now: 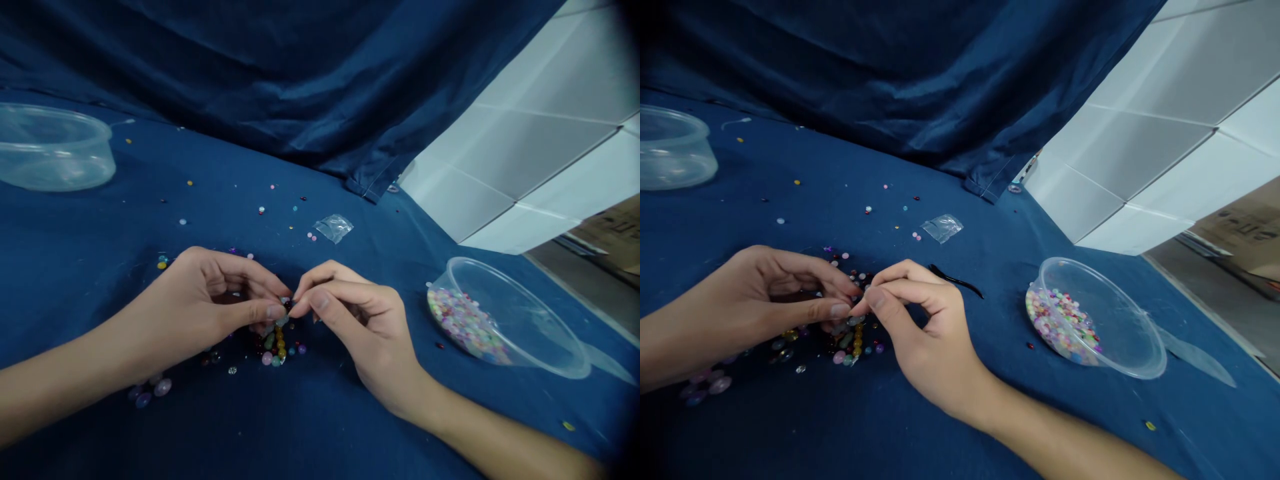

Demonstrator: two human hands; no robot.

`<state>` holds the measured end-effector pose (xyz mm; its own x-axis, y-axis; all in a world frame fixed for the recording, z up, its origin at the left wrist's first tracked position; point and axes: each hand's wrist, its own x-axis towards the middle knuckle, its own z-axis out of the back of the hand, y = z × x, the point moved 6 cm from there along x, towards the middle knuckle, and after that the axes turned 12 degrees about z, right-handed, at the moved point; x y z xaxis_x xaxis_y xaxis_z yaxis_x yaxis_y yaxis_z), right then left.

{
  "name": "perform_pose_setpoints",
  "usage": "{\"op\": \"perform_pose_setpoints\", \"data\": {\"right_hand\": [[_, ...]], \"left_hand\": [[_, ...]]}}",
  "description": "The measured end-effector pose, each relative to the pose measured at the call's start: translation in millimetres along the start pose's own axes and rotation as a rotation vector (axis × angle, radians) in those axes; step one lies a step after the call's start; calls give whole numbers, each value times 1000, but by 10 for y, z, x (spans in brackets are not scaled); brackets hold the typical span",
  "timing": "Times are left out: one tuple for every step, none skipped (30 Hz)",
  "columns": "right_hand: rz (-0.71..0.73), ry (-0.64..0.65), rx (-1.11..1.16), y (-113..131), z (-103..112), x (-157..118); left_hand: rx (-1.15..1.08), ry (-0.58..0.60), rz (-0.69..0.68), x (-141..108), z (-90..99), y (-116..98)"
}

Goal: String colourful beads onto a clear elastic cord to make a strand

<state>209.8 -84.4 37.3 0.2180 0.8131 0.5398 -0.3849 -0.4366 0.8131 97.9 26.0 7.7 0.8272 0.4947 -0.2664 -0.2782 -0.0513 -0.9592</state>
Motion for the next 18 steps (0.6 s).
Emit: {"op": "perform_pose_setpoints", "data": {"right_hand": [[8, 0, 1, 4, -1, 0], [16, 1, -1, 7, -2, 0], [21, 1, -5, 10, -2, -1], [25, 2, -11, 12, -2, -1], [26, 2, -19, 14, -2, -2], [28, 3, -25, 15, -3, -2], [30, 5, -30, 17, -4, -2], [30, 8, -33, 18, -7, -3], [31, 11, -34, 21, -9, -3], [33, 13, -32, 24, -10, -3], [33, 13, -29, 26, -11, -4], [33, 14, -25, 28, -10, -4], [32, 13, -20, 29, -10, -5], [30, 13, -13, 30, -11, -5], [28, 14, -5, 30, -13, -6], [26, 15, 1, 31, -16, -6], [23, 17, 7, 30, -20, -6], [19, 18, 11, 28, -24, -5]], "left_hand": [[10, -1, -1, -3, -5, 0], [19, 1, -5, -4, -11, -2], [25, 5, -11, -4, -18, -7], [25, 9, -16, -2, -24, -15], [25, 13, -24, -1, -31, -25], [26, 17, -31, 0, -38, -37], [27, 21, -40, -1, -45, -50], [28, 26, -47, -3, -53, -61], [28, 28, -51, -7, -58, -68], [30, 29, -53, -12, -63, -72], [32, 32, -55, -18, -68, -74], [33, 35, -56, -23, -72, -74], [36, 36, -58, -27, -76, -75], [40, 37, -59, -30, -80, -75], [42, 36, -62, -32, -82, -78], [42, 35, -61, -31, -83, -79], [38, 34, -60, -30, -84, -80], [37, 37, -55, -29, -86, -80]]}}
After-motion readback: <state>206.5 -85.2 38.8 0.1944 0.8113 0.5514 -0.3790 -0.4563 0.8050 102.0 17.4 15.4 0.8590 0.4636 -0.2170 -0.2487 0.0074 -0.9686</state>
